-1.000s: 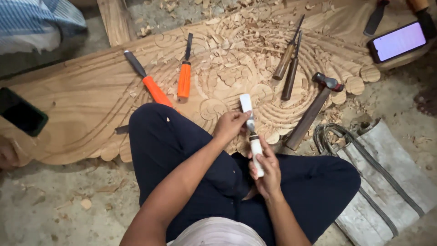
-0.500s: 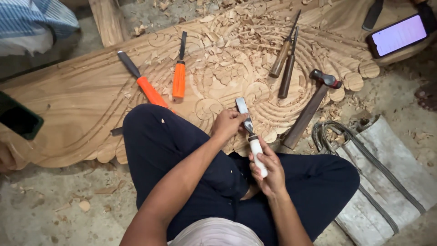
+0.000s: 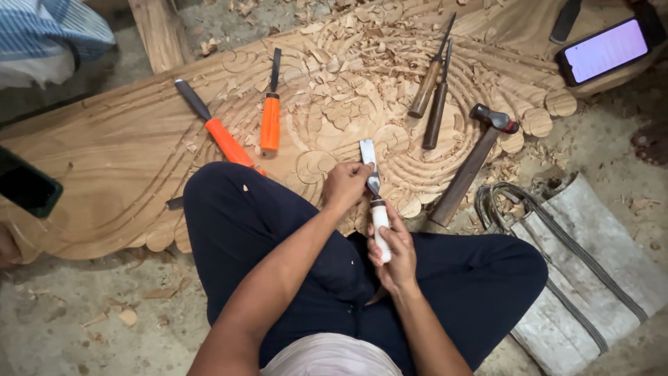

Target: The person carves an intricate design into a wooden headboard using various chisels and a hammer. They switch between different tools and occasionally brush away wood shavings by hand while working.

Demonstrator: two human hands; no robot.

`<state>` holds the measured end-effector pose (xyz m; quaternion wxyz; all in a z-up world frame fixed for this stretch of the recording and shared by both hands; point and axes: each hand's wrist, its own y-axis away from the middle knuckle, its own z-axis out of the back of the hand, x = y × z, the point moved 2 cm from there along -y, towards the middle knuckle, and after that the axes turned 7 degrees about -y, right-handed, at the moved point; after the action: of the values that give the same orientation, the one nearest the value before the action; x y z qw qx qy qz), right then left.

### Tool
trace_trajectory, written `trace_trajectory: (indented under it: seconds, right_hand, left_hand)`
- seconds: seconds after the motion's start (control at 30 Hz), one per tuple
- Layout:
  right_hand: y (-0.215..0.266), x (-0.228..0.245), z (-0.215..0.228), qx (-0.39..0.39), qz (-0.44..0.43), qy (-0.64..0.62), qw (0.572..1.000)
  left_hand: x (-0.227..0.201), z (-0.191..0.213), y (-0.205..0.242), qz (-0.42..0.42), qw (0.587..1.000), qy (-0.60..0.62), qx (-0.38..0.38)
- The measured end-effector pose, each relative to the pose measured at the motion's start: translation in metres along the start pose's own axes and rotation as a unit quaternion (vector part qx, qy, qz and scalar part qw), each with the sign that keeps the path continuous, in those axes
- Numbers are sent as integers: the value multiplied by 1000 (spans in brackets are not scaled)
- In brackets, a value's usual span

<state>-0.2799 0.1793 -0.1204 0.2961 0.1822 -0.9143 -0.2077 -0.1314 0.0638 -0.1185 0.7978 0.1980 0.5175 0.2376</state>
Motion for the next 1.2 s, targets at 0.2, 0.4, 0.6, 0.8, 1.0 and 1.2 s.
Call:
trace_trajectory:
  seconds: [0.2,0.4,0.6,0.8,1.0,1.2]
  right_hand:
    - [-3,-10,-11,-8,26,2,1000]
    - [-14,-19,-9,2,52,-10,999]
    - [-22,14,-37,30,157,30,987]
    - [-7,33,-12,34,201,64,977]
    - [5,31,-19,11,76,138,987]
    - [20,31,-12,12,-62,149,987]
  left_hand:
    - [-1,1,0,-11,999,-24,-19]
    - [1,-2,-7,-31,998,-30,-38]
    - [-15,5,-38,-194,977,45,-80]
    - [-15,21,8,-505,726,-299,-359]
    - [0,19,11,-214,973,-87,2]
    - [28,-8,-14,-55,992,17,109]
